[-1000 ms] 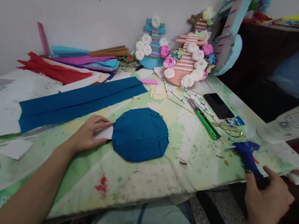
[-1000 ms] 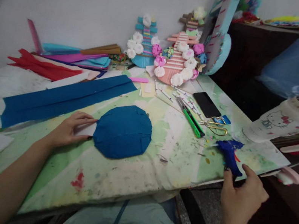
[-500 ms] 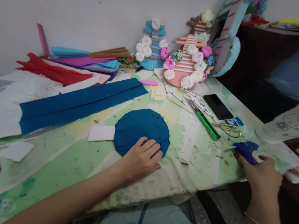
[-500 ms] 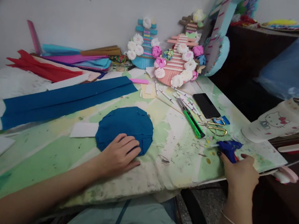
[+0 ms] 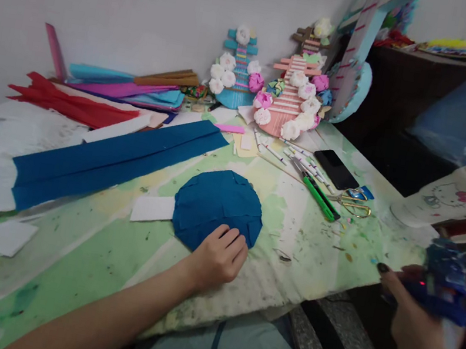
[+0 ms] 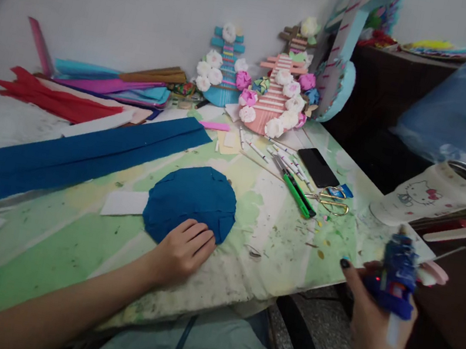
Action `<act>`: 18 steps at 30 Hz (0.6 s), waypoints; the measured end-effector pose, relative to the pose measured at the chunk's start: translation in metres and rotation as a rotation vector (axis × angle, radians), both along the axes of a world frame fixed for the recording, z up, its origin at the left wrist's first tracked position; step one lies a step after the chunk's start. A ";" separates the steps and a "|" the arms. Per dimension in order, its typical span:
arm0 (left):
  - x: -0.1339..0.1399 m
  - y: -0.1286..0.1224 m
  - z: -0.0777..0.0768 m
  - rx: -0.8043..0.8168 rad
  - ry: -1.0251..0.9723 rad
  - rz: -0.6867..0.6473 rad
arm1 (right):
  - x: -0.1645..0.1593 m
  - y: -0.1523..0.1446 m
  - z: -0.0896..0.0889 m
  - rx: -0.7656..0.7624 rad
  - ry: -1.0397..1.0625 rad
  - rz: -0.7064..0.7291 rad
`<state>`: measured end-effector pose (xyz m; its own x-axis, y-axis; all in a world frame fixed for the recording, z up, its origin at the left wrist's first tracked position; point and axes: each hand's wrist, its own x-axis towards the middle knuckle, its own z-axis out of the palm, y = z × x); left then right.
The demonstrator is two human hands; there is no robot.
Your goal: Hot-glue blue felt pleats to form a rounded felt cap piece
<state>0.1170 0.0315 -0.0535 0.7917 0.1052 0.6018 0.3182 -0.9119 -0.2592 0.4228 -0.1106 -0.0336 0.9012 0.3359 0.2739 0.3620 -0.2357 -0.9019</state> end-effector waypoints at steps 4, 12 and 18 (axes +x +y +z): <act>-0.001 0.000 0.000 0.058 -0.116 -0.042 | -0.060 0.028 0.015 0.056 0.295 0.463; -0.019 -0.001 0.018 0.084 -0.222 0.011 | -0.125 0.077 -0.005 0.174 0.490 0.805; -0.026 0.002 0.026 0.077 -0.281 0.004 | -0.147 0.081 -0.003 0.143 0.370 0.990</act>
<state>0.0909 0.0335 -0.0279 0.5927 0.0535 0.8037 0.3909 -0.8915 -0.2290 0.2763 -0.0295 -0.0365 0.2800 0.9506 0.1339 0.0318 0.1302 -0.9910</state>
